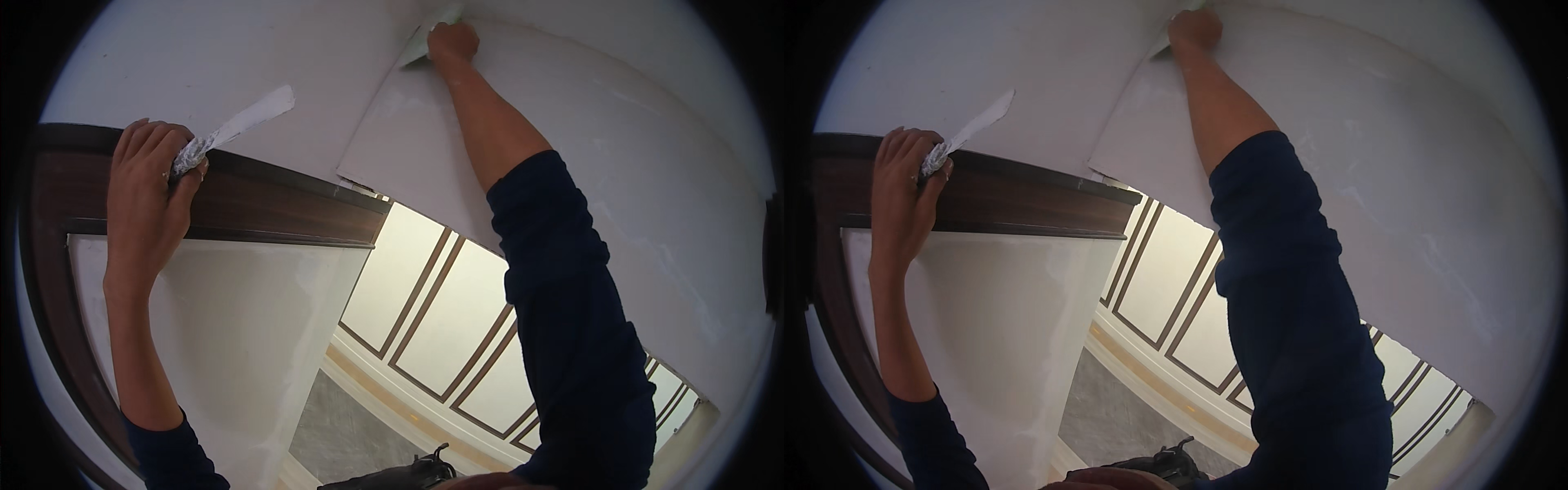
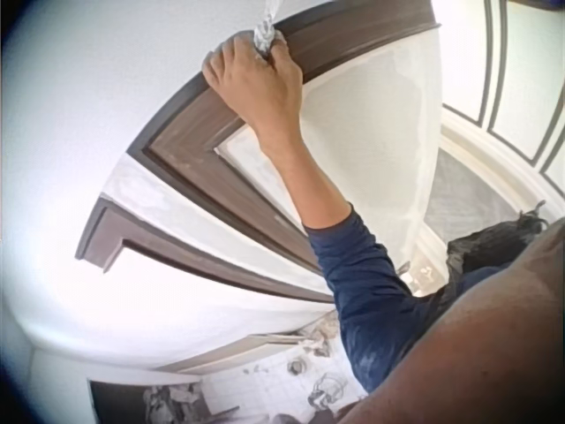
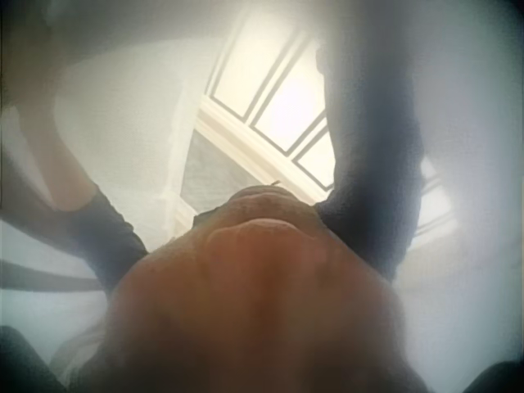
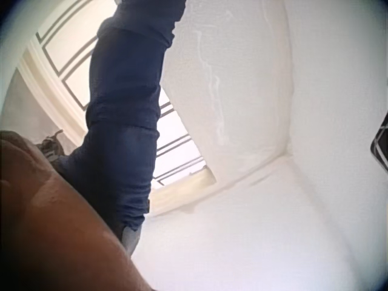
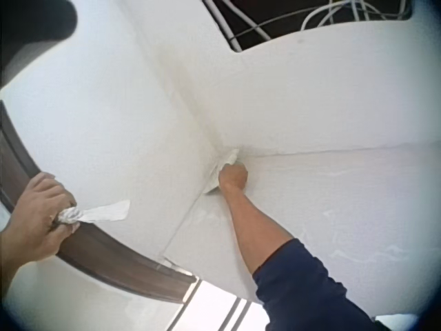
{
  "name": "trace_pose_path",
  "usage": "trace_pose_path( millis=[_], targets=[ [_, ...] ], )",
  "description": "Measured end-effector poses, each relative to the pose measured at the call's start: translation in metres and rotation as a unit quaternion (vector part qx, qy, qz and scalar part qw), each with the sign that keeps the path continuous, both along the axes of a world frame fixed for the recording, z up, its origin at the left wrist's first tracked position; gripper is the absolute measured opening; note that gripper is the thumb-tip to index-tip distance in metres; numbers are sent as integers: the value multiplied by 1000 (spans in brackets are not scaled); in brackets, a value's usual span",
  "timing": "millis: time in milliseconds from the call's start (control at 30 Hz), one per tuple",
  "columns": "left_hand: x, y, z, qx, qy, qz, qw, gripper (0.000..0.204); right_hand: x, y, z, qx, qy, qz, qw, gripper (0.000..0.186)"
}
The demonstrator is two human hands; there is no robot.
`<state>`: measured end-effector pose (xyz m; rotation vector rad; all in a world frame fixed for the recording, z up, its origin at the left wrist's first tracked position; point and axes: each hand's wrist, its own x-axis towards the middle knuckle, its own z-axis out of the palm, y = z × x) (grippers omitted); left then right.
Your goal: The person applies plaster to a curved ceiling surface using a trowel and a hawk. They repeatedly scoop plaster from the hawk and smooth it onto the ceiling, working along the edge of a decorative molding.
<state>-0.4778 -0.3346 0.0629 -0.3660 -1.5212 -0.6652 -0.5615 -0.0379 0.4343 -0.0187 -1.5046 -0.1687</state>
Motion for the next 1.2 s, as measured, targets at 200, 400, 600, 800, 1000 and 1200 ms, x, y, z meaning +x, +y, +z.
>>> trace_pose_path(
  millis=[200, 400, 600, 800, 1000, 1200],
  targets=[
    [-1, 0, 0, -15, 7, -17, 1000, 16, 53, 0, -9, -131, 30, 25, 991, 30],
    [0, -4, -2, -7, -8, -25, 1000, 15, 91, -7, -27, -94, -16, 122, 988, 33],
    [-5, 0, -1, 3, 14, 3, 1000, 15, 33, -8, -6, -90, -22, 46, 995, 32],
    [-4, 0, 0, -13, 8, -3, 1000, 16, 68, 18, 8, -173, 17, 127, 977, 35],
    [-6, -3, -4, -19, -18, -20, 999, 16, 142, 18, -19, -196, 58, 324, 924, 30],
    [6, 3, 6, -21, 29, 1, 999, 18, 208, 16, -128, -206, -37, 523, 826, 33]
  ],
)
